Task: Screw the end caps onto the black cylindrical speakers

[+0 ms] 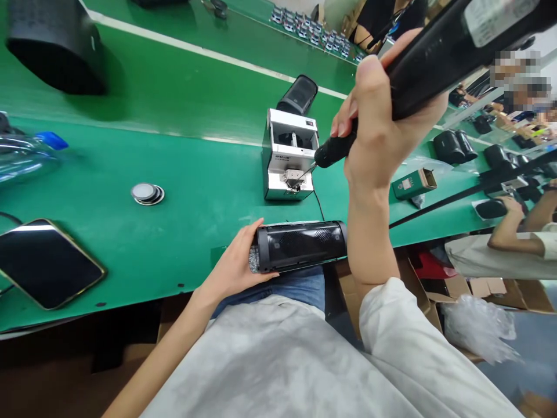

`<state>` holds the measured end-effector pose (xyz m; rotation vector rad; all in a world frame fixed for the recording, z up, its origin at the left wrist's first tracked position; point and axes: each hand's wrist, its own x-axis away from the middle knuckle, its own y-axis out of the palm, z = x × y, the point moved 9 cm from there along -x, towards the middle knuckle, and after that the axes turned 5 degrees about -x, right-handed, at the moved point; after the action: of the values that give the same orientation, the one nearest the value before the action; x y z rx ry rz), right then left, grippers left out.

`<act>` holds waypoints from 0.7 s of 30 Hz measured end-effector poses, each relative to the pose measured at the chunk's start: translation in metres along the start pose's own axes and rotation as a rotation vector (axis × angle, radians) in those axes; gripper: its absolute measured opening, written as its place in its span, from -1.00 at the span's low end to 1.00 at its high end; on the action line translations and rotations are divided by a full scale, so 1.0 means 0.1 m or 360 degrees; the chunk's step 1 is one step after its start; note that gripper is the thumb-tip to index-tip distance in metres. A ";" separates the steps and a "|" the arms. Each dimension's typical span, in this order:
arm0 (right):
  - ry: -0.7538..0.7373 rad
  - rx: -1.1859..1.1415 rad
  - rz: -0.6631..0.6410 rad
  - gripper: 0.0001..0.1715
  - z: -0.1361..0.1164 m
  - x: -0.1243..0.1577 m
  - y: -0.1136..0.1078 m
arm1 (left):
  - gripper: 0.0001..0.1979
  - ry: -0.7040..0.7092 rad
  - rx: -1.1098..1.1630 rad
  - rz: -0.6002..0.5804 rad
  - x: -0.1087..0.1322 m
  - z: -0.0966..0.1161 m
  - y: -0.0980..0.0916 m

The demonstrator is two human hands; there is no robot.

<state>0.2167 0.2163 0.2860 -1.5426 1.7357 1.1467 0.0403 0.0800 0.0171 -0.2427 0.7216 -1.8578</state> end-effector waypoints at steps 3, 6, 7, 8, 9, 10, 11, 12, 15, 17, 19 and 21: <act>0.0042 -0.0001 -0.0029 -0.86 0.04 0.03 0.05 | 0.24 -0.0006 0.0005 0.0007 0.00 -0.01 0.00; 0.0058 0.0096 -0.0063 -0.85 0.12 0.03 0.04 | 0.24 0.0001 0.0013 0.0012 0.01 -0.01 0.01; 0.0027 0.0105 -0.0045 -0.86 0.11 0.02 0.03 | 0.24 0.0007 0.0012 0.0012 0.01 0.00 0.01; -0.0015 0.0096 -0.0027 -0.88 0.09 0.01 0.02 | 0.24 0.0016 0.0011 0.0014 0.01 0.00 0.01; -0.0056 0.0070 -0.0005 -0.88 0.07 0.00 0.01 | 0.24 0.0024 0.0010 0.0017 0.01 0.00 0.00; -0.0084 0.0036 0.0017 -0.85 0.05 -0.01 0.01 | 0.24 0.0030 0.0010 0.0020 0.01 0.01 0.00; -0.0095 0.0001 0.0042 -0.82 0.04 -0.02 0.00 | 0.25 0.0032 0.0011 0.0019 0.01 0.01 0.00; -0.0091 -0.0029 0.0040 -0.80 0.05 -0.03 0.01 | 0.25 0.0028 0.0012 0.0019 0.01 0.00 0.00; 0.0010 -0.0082 -0.0011 -0.80 0.13 -0.03 0.05 | 0.25 -0.0004 0.0007 0.0012 0.01 -0.01 -0.01; 0.0009 -0.0073 -0.0009 -0.80 0.14 -0.03 0.04 | 0.25 -0.0005 0.0000 0.0012 0.01 0.00 -0.01; -0.0082 -0.0064 0.0045 -0.82 0.10 -0.03 0.01 | 0.25 0.0013 -0.0003 0.0011 0.01 0.01 -0.01; -0.0133 -0.0112 0.0073 -0.82 0.07 -0.03 0.00 | 0.25 0.0029 -0.0009 0.0019 0.00 0.02 -0.01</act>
<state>0.2168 0.2236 0.2855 -1.4806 1.7000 1.2895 0.0404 0.0792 0.0190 -0.2248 0.7394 -1.8492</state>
